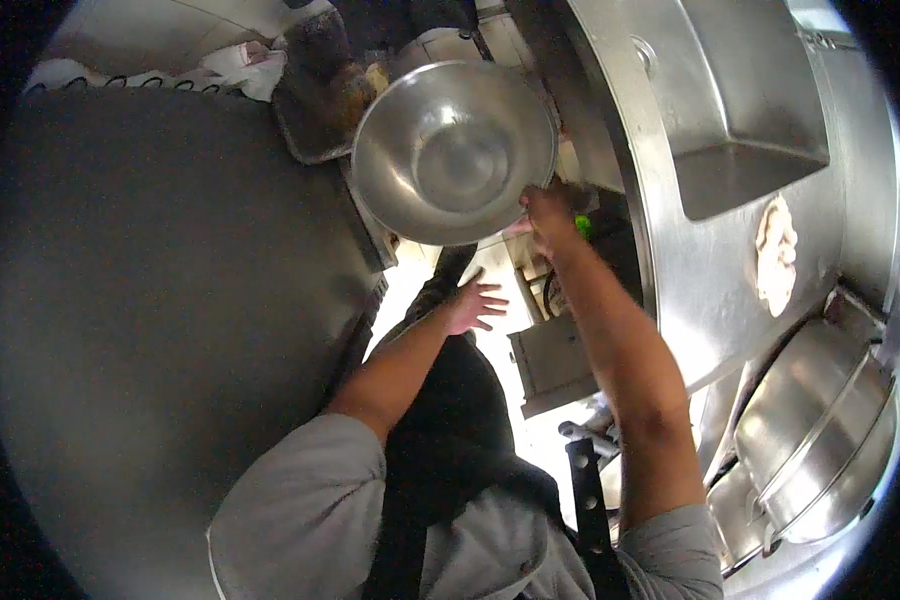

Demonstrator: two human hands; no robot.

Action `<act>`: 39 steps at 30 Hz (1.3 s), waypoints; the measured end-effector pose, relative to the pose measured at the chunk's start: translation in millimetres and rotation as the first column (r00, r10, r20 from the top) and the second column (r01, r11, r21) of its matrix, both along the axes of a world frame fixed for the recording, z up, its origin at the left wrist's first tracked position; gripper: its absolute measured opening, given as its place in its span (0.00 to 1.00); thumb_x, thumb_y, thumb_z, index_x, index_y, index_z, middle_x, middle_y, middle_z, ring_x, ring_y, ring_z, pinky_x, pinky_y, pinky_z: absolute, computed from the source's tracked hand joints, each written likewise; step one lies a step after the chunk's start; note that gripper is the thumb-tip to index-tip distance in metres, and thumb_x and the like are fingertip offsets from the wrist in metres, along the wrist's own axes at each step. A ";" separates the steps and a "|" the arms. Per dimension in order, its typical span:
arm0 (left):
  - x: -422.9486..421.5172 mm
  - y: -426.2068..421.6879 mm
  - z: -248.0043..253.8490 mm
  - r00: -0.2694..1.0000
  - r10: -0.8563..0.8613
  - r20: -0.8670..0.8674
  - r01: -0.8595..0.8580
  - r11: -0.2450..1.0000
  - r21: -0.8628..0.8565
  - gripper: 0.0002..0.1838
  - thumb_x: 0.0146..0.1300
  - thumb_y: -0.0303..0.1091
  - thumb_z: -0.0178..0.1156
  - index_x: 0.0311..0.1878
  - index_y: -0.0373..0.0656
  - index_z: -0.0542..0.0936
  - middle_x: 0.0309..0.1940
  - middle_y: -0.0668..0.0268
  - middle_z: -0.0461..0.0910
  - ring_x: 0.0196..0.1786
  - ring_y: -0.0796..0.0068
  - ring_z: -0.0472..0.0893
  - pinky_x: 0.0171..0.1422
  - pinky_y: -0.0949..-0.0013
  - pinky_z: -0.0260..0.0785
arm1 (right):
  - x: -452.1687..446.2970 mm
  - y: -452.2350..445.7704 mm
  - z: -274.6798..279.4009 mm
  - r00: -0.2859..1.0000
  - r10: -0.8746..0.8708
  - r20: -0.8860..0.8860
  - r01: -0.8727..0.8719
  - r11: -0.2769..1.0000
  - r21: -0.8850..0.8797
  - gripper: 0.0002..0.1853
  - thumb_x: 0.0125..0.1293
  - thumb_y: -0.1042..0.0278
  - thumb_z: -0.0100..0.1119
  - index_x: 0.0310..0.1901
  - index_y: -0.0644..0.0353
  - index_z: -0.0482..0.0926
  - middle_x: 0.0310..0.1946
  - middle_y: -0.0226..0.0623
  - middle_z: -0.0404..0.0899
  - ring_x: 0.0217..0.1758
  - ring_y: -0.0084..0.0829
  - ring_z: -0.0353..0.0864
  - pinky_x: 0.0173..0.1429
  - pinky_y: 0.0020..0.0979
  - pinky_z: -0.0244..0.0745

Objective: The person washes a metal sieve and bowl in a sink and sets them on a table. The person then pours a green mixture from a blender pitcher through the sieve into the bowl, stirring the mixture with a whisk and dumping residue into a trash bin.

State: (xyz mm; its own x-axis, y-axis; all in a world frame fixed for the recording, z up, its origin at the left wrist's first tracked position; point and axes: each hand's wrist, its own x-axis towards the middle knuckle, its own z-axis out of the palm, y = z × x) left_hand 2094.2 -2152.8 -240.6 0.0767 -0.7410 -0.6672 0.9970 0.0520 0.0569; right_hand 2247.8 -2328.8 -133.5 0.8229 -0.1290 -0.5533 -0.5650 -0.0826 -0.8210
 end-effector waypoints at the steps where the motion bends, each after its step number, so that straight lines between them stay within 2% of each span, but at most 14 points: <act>1: -16.8 -9.1 7.2 0.989 -0.145 0.003 0.144 0.989 0.013 0.46 0.66 0.73 0.35 0.72 0.40 0.60 0.67 0.52 0.70 0.66 0.50 0.71 0.67 0.33 0.54 | -1.4 -10.7 26.1 0.902 0.430 0.044 -0.401 0.869 -0.289 0.16 0.55 0.72 0.53 0.46 0.67 0.76 0.42 0.41 0.81 0.40 0.44 0.84 0.46 0.42 0.82; 5: -43.8 -27.8 54.4 0.833 -0.523 0.183 0.543 0.836 -0.084 0.36 0.69 0.62 0.40 0.59 0.36 0.74 0.52 0.55 0.82 0.53 0.60 0.82 0.54 0.53 0.70 | -30.5 9.2 98.5 0.991 -0.111 -0.075 0.124 0.970 0.208 0.17 0.62 0.66 0.52 0.48 0.68 0.78 0.42 0.46 0.82 0.40 0.40 0.85 0.43 0.40 0.82; 8: -50.8 -58.7 110.8 0.617 -0.684 0.390 0.747 0.664 -0.019 0.31 0.70 0.59 0.41 0.51 0.40 0.79 0.47 0.57 0.84 0.45 0.66 0.84 0.40 0.63 0.74 | -47.7 21.7 124.6 0.993 -0.116 0.022 0.118 0.976 -0.185 0.19 0.57 0.67 0.59 0.48 0.69 0.76 0.38 0.48 0.82 0.42 0.39 0.84 0.40 0.37 0.81; 11: -73.0 -78.6 180.6 0.840 -0.412 0.354 0.453 0.891 -0.039 0.26 0.67 0.53 0.57 0.58 0.43 0.75 0.47 0.61 0.82 0.44 0.68 0.82 0.44 0.66 0.76 | -93.7 26.0 150.7 0.956 0.117 0.267 -0.025 0.946 -0.324 0.27 0.55 0.70 0.56 0.57 0.72 0.69 0.39 0.54 0.81 0.45 0.46 0.84 0.41 0.38 0.82; 12: -87.1 -86.5 205.1 0.961 -0.192 0.199 0.207 0.977 -0.055 0.25 0.64 0.52 0.63 0.56 0.43 0.76 0.45 0.63 0.82 0.42 0.67 0.81 0.46 0.66 0.76 | -113.0 22.2 227.2 0.994 -0.110 0.009 0.104 0.966 0.234 0.29 0.55 0.70 0.54 0.59 0.73 0.66 0.42 0.56 0.80 0.47 0.48 0.83 0.48 0.40 0.82; 15: -78.8 -94.4 213.0 0.903 -0.263 0.339 0.266 0.963 0.038 0.24 0.64 0.51 0.63 0.55 0.43 0.77 0.44 0.65 0.82 0.41 0.67 0.81 0.45 0.66 0.75 | -179.3 10.0 288.0 0.911 -0.372 0.180 0.274 0.870 0.409 0.31 0.58 0.74 0.48 0.65 0.73 0.63 0.51 0.64 0.75 0.26 0.47 0.84 0.21 0.31 0.81; 19: -50.3 -97.9 225.8 0.420 -0.638 0.646 0.575 0.737 0.354 0.23 0.65 0.51 0.63 0.53 0.44 0.78 0.42 0.66 0.82 0.40 0.68 0.81 0.44 0.66 0.75 | -268.0 -26.2 296.9 0.790 -0.420 0.446 0.468 0.884 0.004 0.29 0.56 0.75 0.50 0.63 0.59 0.69 0.48 0.55 0.78 0.35 0.39 0.85 0.36 0.33 0.79; 21: -42.0 -106.2 235.7 -0.015 -0.752 0.659 0.658 0.489 0.573 0.22 0.65 0.51 0.62 0.53 0.44 0.79 0.41 0.67 0.82 0.40 0.68 0.81 0.44 0.66 0.74 | -321.6 -54.6 327.8 0.775 -0.534 0.338 0.541 0.837 0.080 0.29 0.55 0.76 0.49 0.62 0.58 0.71 0.43 0.48 0.80 0.37 0.33 0.83 0.39 0.29 0.77; 22: -43.8 -109.2 239.6 -0.214 -0.756 0.619 0.667 0.350 0.658 0.22 0.65 0.51 0.62 0.52 0.44 0.79 0.41 0.67 0.82 0.39 0.69 0.81 0.43 0.65 0.74 | -357.7 -71.7 377.1 0.821 -0.568 0.049 0.511 0.771 0.378 0.28 0.55 0.76 0.49 0.62 0.59 0.72 0.41 0.44 0.80 0.40 0.29 0.82 0.43 0.28 0.77; 24: -58.3 -112.6 242.0 -0.462 -0.705 0.538 0.685 0.101 0.721 0.21 0.65 0.51 0.62 0.52 0.44 0.79 0.40 0.68 0.83 0.39 0.69 0.81 0.43 0.65 0.74 | -379.1 -75.7 344.0 0.655 -0.718 0.236 0.630 0.691 0.355 0.28 0.55 0.76 0.48 0.62 0.62 0.71 0.38 0.43 0.81 0.31 0.29 0.81 0.31 0.29 0.76; 28: -145.9 -112.5 254.5 -0.307 -0.731 0.609 0.908 -0.034 0.417 0.19 0.66 0.49 0.62 0.47 0.42 0.81 0.32 0.69 0.82 0.34 0.74 0.80 0.40 0.65 0.72 | -443.1 -92.9 352.4 0.507 -0.810 0.294 0.771 0.578 0.266 0.30 0.56 0.75 0.47 0.64 0.62 0.68 0.42 0.50 0.82 0.29 0.37 0.83 0.24 0.34 0.80; 31: -235.1 -127.2 259.4 -0.536 -0.389 0.749 0.820 -0.032 0.571 0.21 0.63 0.48 0.62 0.35 0.34 0.81 0.22 0.59 0.79 0.26 0.71 0.80 0.34 0.63 0.72 | -474.5 -101.6 351.8 0.390 -0.881 0.267 0.849 0.456 0.265 0.30 0.55 0.73 0.49 0.63 0.63 0.69 0.41 0.48 0.81 0.32 0.38 0.83 0.28 0.35 0.81; 36: -319.3 -139.3 216.0 -0.329 -0.091 0.940 0.942 -0.107 0.319 0.22 0.66 0.43 0.59 0.58 0.39 0.78 0.37 0.57 0.84 0.29 0.70 0.83 0.41 0.65 0.75 | -498.3 -108.3 346.9 0.205 -0.970 0.132 0.854 0.243 0.459 0.25 0.49 0.79 0.52 0.54 0.64 0.73 0.34 0.37 0.79 0.27 0.26 0.76 0.27 0.25 0.72; 39: -309.5 -147.1 239.3 -0.244 -0.538 0.807 0.965 -0.055 0.256 0.22 0.69 0.43 0.53 0.58 0.37 0.77 0.41 0.58 0.85 0.37 0.71 0.83 0.46 0.65 0.75 | -508.8 -109.9 339.7 0.197 -0.978 0.074 0.834 0.206 0.512 0.20 0.51 0.83 0.51 0.48 0.65 0.74 0.29 0.34 0.77 0.23 0.23 0.76 0.24 0.24 0.73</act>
State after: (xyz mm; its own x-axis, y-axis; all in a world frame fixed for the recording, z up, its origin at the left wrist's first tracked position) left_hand 1784.7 -2299.9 -1.4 -0.6719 -0.5617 -0.4827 -0.1988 -0.4910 0.8481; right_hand 1738.9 -2438.8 206.3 0.3396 -0.8094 -0.4790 0.2431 0.5675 -0.7866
